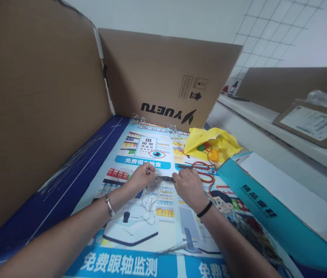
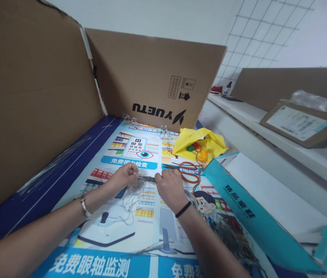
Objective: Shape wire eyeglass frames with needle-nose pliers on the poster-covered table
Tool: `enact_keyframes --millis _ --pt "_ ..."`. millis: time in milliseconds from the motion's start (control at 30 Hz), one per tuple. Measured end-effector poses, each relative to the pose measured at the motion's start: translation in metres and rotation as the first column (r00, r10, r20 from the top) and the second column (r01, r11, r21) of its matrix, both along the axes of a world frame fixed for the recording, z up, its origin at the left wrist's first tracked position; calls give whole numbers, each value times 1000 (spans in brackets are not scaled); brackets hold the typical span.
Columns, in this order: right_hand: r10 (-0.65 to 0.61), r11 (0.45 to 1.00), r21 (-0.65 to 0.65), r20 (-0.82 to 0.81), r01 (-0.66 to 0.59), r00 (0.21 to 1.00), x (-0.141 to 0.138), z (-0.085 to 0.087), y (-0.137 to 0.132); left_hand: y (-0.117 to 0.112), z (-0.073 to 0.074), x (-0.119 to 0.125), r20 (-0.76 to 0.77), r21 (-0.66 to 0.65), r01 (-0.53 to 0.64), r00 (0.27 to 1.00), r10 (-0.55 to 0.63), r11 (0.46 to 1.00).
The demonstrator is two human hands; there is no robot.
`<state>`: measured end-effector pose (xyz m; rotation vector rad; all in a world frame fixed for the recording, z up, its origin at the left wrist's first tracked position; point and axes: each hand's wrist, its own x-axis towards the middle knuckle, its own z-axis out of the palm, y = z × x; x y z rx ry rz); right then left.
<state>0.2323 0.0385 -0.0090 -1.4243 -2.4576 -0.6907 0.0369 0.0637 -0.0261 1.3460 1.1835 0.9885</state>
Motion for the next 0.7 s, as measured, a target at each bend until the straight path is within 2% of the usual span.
enact_keyframes --millis 533,700 --pt "-14 990 -138 0 14 1000 -1 -3 2 0 -6 0 -15 12 -21 1000 21 1000" --pt "-16 987 -162 -12 14 1000 1 -5 3 -2 0 1 16 -32 -17 1000 18 999"
